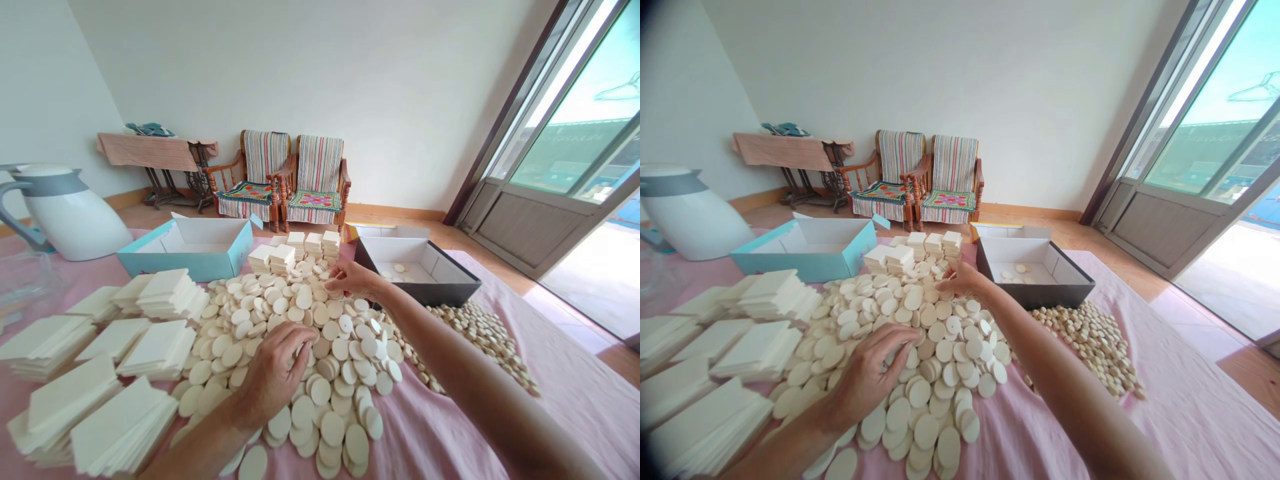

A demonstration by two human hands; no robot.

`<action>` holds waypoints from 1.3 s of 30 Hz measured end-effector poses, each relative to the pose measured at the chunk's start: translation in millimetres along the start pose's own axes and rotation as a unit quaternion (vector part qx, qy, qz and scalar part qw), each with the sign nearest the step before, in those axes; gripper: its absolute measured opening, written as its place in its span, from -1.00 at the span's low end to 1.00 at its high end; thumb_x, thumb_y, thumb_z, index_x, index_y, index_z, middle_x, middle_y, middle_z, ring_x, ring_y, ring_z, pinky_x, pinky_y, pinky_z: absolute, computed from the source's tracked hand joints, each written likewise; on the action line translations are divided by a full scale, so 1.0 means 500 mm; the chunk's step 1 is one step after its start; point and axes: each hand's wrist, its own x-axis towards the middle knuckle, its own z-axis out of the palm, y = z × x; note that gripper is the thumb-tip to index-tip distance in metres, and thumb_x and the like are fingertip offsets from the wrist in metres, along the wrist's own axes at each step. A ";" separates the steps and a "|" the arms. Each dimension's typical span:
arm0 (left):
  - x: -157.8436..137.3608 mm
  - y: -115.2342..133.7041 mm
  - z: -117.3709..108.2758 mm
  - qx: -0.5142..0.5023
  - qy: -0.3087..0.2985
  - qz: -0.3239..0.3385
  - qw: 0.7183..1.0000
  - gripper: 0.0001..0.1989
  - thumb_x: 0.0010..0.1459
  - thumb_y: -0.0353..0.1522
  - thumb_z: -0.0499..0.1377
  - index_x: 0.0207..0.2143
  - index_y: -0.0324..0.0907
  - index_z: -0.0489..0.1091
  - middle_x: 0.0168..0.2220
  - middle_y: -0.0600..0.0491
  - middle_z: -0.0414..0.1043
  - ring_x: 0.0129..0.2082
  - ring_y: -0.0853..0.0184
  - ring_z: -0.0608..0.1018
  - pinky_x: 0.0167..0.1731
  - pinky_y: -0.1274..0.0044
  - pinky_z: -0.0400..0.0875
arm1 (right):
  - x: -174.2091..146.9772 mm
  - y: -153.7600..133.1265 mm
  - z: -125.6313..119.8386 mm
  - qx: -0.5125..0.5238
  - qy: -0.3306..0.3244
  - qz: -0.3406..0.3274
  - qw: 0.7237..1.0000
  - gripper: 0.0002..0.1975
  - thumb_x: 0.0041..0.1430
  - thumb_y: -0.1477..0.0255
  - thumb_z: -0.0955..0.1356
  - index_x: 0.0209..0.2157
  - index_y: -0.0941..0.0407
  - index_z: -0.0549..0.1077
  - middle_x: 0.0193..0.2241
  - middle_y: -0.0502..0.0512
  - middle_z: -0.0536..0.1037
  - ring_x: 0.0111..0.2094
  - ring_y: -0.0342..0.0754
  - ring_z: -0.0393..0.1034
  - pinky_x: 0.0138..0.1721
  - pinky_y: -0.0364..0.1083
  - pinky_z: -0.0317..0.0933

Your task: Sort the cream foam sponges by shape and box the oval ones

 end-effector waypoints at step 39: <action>0.000 -0.007 0.005 0.038 0.009 0.023 0.999 -0.83 0.21 -0.46 0.04 -0.22 -0.17 0.42 -0.27 0.00 0.49 -0.23 0.31 0.52 -0.20 0.47 0.42 | -0.124 0.098 -0.019 -0.425 0.039 -0.063 0.902 -0.75 0.21 0.35 0.22 -0.17 0.14 0.44 -0.15 0.24 0.48 -0.16 0.05 0.42 -0.23 -0.10 0.18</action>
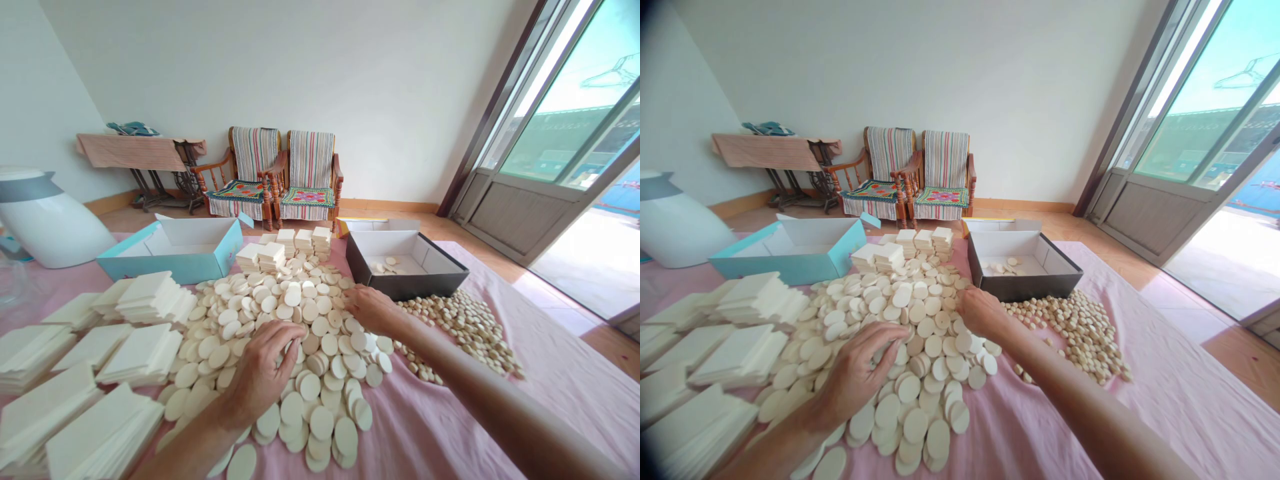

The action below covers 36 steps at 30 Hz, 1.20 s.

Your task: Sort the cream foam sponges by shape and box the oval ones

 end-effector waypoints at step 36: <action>0.000 0.005 -0.005 0.005 0.023 0.010 1.000 -0.83 0.19 -0.49 0.06 -0.23 -0.17 0.41 -0.28 0.01 0.50 -0.24 0.31 0.51 -0.20 0.45 0.42 | 0.005 0.113 -0.114 -0.041 0.255 0.131 0.957 -0.75 0.22 0.34 0.21 -0.21 0.11 0.47 -0.28 0.18 0.53 -0.31 -0.02 0.39 -0.38 -0.13 0.08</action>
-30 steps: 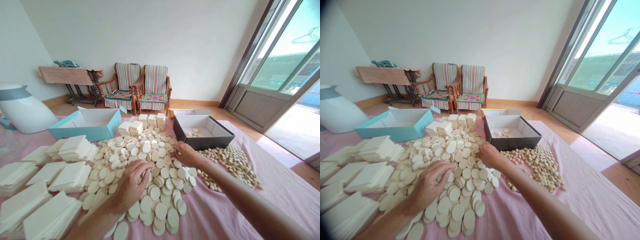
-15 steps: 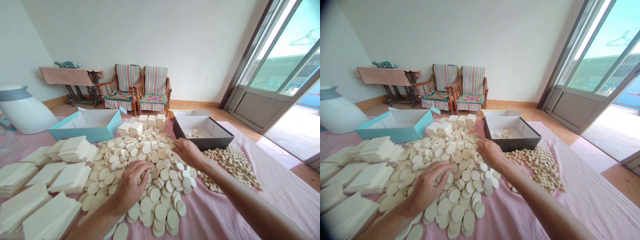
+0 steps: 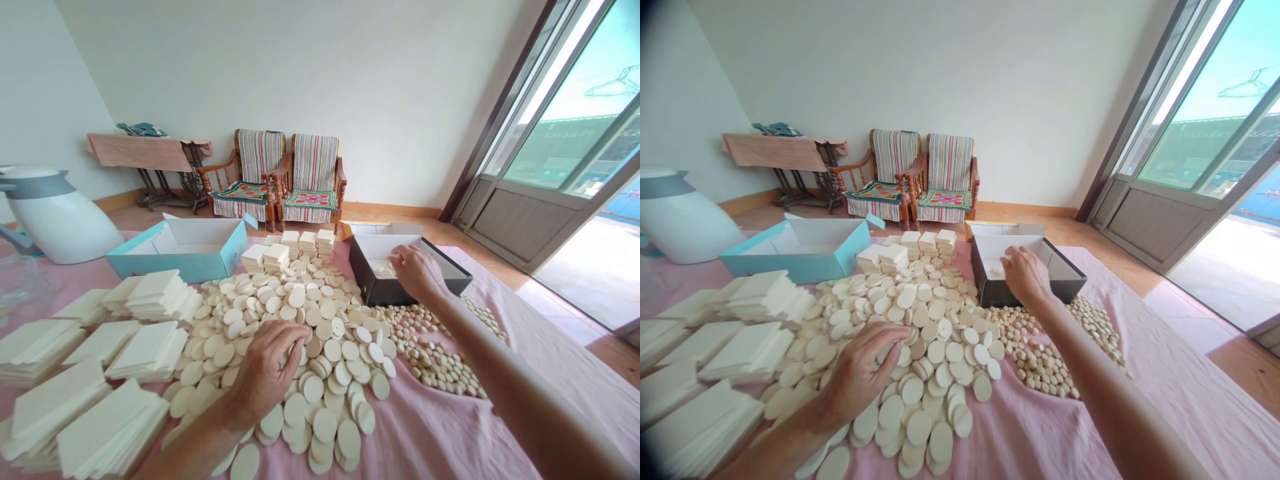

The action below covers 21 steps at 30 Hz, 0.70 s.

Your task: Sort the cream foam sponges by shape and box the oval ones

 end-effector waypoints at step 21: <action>0.050 -0.016 0.003 0.171 -0.112 -0.014 0.979 -0.51 0.07 -0.37 0.20 0.09 -0.15 0.27 0.06 -0.12 0.31 0.02 0.06 0.38 -0.01 0.20 0.33 | -0.086 -0.186 0.080 0.172 -0.211 -0.183 0.945 -0.58 0.03 0.23 0.38 -0.07 0.11 0.43 -0.14 0.21 0.44 -0.09 0.03 0.36 -0.09 -0.07 0.16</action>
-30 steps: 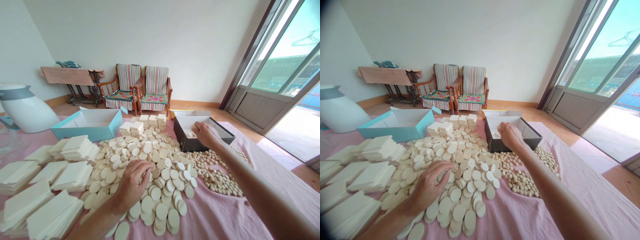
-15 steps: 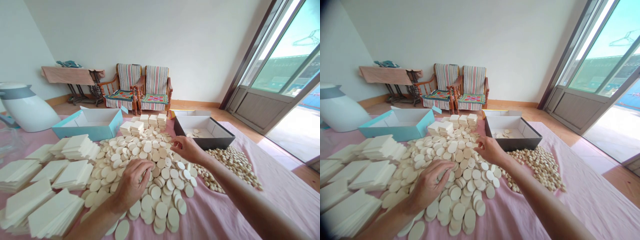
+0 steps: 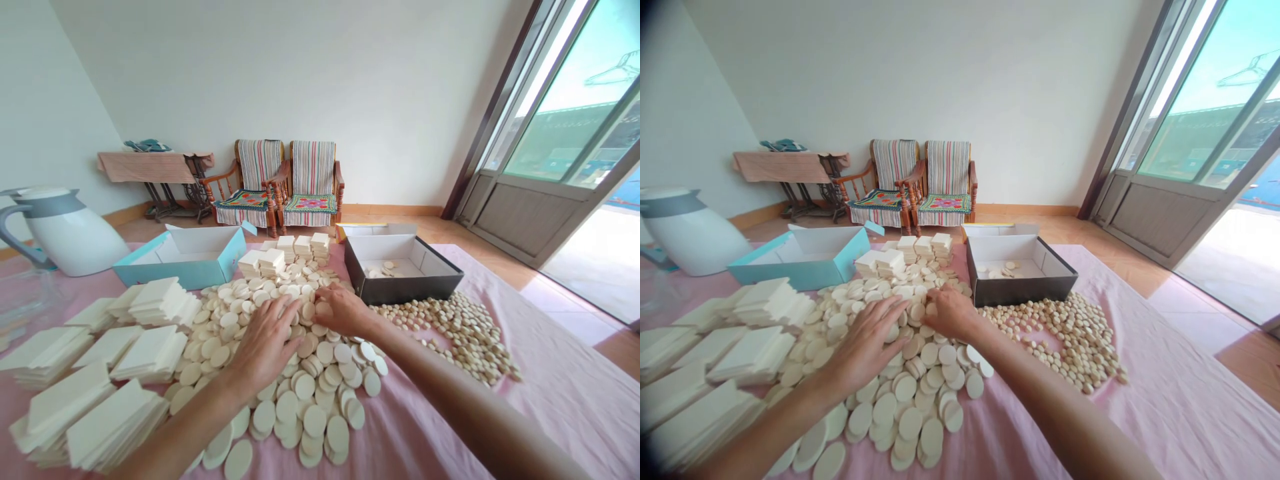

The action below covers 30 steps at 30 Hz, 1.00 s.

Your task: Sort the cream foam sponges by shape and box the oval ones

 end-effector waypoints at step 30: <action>-0.024 0.013 0.019 -0.059 0.037 0.021 0.997 -0.71 0.18 -0.57 0.03 -0.07 -0.20 0.36 -0.12 -0.03 0.42 -0.12 0.24 0.43 -0.07 0.33 0.31 | 0.018 0.111 -0.120 -0.133 0.179 0.065 0.973 -0.73 0.27 0.49 0.14 -0.07 0.16 0.35 -0.25 0.21 0.46 -0.28 -0.05 0.36 -0.28 -0.15 0.11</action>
